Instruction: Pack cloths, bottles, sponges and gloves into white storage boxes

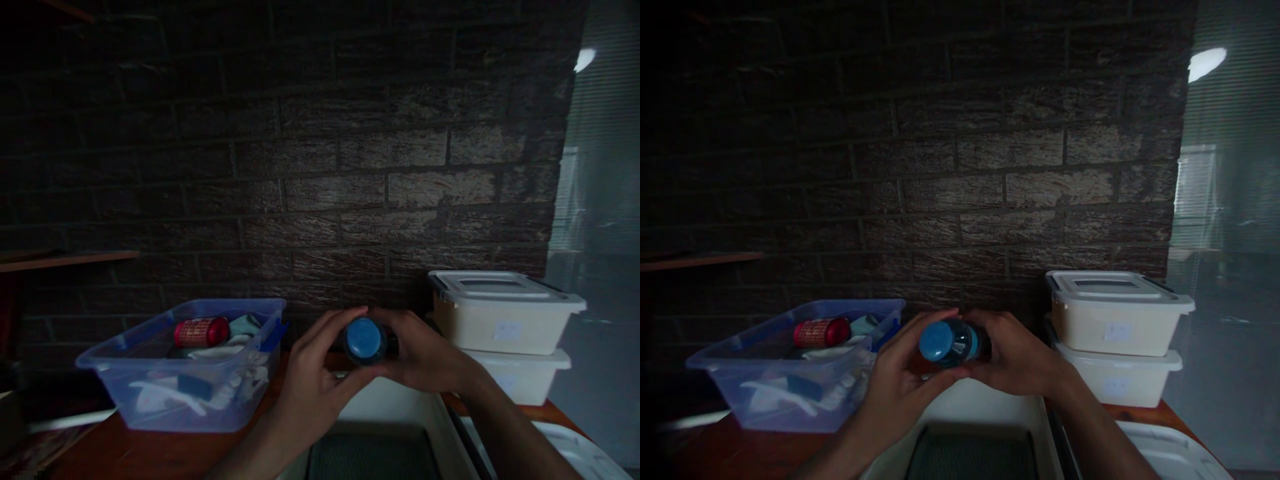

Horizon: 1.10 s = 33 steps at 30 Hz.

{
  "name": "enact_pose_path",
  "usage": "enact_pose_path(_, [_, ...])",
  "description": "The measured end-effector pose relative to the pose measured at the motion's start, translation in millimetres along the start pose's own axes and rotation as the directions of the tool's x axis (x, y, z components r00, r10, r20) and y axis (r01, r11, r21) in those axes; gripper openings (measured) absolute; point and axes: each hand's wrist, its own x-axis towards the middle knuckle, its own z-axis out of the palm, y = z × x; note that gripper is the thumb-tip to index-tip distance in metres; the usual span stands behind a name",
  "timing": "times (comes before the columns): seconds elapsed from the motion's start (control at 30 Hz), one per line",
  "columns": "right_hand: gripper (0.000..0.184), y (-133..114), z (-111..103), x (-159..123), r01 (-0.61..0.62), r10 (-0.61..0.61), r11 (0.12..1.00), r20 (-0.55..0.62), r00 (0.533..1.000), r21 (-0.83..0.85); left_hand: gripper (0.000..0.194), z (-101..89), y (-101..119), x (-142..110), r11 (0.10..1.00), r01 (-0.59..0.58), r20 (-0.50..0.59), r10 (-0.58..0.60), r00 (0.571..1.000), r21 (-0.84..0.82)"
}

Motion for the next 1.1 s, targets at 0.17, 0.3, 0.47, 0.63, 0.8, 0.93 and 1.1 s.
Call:
enact_pose_path(0.17, [0.043,3.2,5.3,-1.6,-0.094,0.087,0.988,0.059,0.994,0.120,0.066,0.4,-2.8,0.4,0.981,0.122,-0.012,-0.125,0.992,-0.154])
enact_pose_path(0.3, [0.046,6.3,10.7,-4.0,-0.174,0.121,0.928,0.176,0.977,0.329,0.057,-1.1,1.9,2.9,0.939,0.182,0.032,-0.181,0.983,-0.292])
enact_pose_path(0.47, [0.040,4.4,13.8,-2.8,-0.241,0.114,0.790,0.251,0.961,0.564,0.035,-4.3,-1.5,11.1,0.761,0.328,0.136,-0.306,0.942,-0.559])
enact_pose_path(0.63, [0.042,-1.0,17.0,2.5,-0.290,0.103,0.686,0.304,0.947,0.668,0.034,-6.7,-6.9,18.8,0.591,0.364,0.096,-0.434,0.896,-0.719])
enact_pose_path(0.8, [0.045,-0.2,20.6,2.7,-0.324,0.161,0.640,0.291,0.943,0.697,0.032,-4.3,-4.1,19.8,0.566,0.383,0.086,-0.480,0.873,-0.730])
enact_pose_path(0.93, [0.039,-2.7,21.9,4.7,-0.374,0.253,0.594,0.276,0.927,0.712,0.030,-2.1,-6.6,20.4,0.491,0.455,0.159,-0.531,0.833,-0.743])
enact_pose_path(1.1, [0.047,-7.5,26.0,9.3,-0.415,0.369,0.438,0.261,0.892,0.798,0.033,-3.2,-19.8,24.0,0.294,0.532,0.262,-0.624,0.736,-0.794])
